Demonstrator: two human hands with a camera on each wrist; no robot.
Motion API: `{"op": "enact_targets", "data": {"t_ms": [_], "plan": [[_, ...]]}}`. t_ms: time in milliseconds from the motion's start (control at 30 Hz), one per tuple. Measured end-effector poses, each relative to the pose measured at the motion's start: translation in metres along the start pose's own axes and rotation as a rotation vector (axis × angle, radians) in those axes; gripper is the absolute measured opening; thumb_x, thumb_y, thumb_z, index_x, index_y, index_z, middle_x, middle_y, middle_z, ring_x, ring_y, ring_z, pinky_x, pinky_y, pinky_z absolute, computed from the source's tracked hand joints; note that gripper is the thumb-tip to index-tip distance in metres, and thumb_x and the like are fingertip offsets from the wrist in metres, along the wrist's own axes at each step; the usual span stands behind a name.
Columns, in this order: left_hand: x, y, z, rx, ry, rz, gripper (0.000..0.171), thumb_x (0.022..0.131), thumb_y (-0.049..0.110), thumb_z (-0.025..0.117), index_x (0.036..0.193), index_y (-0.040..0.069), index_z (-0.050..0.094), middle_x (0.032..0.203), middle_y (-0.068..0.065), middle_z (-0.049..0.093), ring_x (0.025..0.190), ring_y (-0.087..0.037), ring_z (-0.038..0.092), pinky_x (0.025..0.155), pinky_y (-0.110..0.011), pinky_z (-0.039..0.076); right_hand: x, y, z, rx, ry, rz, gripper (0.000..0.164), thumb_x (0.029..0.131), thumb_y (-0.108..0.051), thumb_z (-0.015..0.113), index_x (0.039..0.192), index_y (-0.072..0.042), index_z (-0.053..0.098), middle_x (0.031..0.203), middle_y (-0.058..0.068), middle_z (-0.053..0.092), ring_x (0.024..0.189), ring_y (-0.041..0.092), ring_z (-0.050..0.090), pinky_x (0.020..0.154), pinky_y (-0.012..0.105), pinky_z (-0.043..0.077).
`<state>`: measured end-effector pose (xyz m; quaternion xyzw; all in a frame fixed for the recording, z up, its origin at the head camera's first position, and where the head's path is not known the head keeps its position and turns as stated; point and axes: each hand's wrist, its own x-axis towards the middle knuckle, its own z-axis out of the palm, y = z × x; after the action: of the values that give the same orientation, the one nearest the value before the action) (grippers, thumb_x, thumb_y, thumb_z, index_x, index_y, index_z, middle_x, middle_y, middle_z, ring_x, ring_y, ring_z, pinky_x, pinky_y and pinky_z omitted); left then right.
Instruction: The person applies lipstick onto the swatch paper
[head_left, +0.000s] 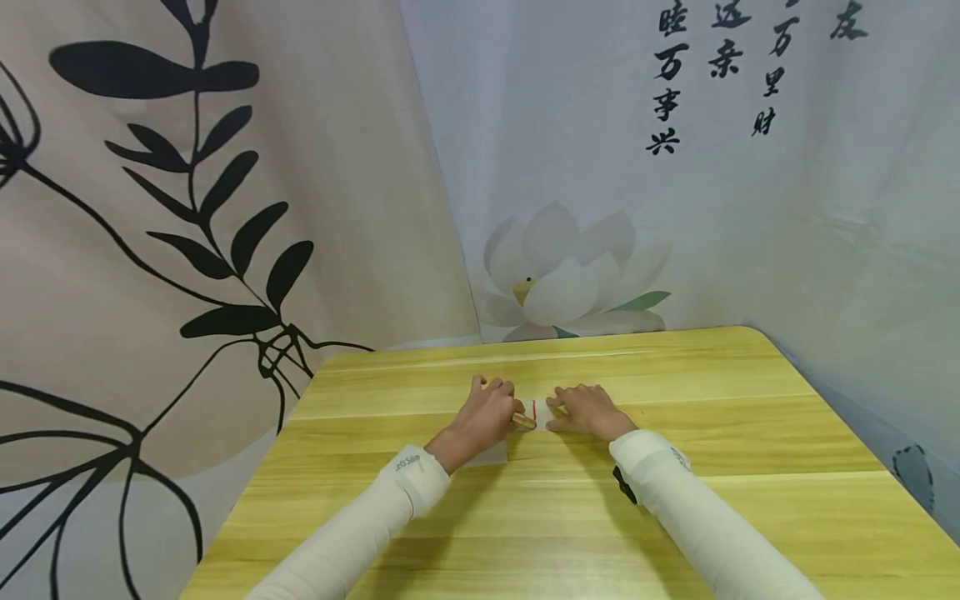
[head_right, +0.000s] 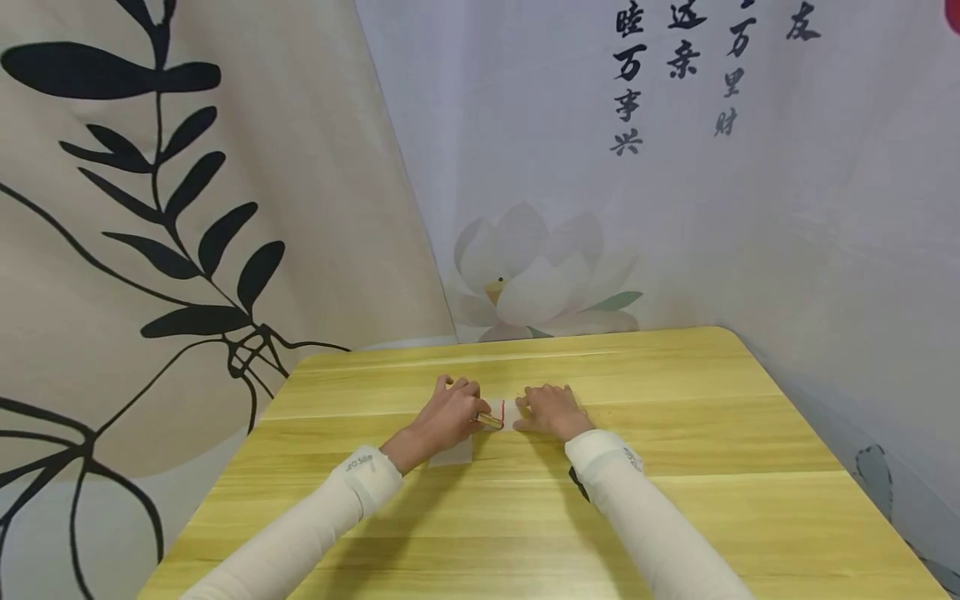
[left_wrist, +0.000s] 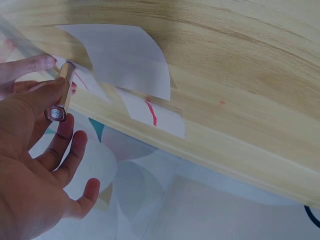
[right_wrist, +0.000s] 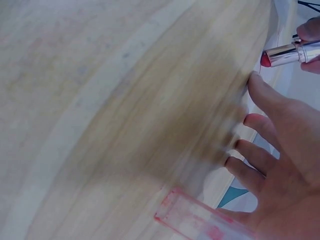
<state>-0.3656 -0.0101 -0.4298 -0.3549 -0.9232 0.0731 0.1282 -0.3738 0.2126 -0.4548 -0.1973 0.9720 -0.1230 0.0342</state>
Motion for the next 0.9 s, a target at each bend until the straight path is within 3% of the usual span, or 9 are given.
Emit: {"op": "enact_targets", "data": {"t_ms": [467,900], "plan": [[-0.007,-0.001,0.0,0.005,0.017,0.009,0.016,0.089,0.033,0.085,0.104,0.028,0.083,0.094,0.005,0.063,0.094,-0.017,0.06,0.103,-0.056,0.04,0.002,0.001,0.004,-0.003,0.008,-0.01,0.056,0.095,-0.042,0.075,0.141,-0.012,0.066,0.151,0.02,0.054,0.132,0.048,0.054,0.108,0.069,0.037],[-0.019,-0.022,-0.006,-0.137,0.104,-0.035,0.021,0.089,0.029,0.085,0.109,0.023,0.081,0.099,0.006,0.067,0.093,-0.017,0.061,0.1,-0.056,0.04,0.004,0.002,0.004,-0.022,0.033,-0.05,0.055,0.095,-0.041,0.076,0.14,-0.01,0.067,0.147,0.021,0.057,0.126,0.047,0.059,0.105,0.072,0.037]]}}
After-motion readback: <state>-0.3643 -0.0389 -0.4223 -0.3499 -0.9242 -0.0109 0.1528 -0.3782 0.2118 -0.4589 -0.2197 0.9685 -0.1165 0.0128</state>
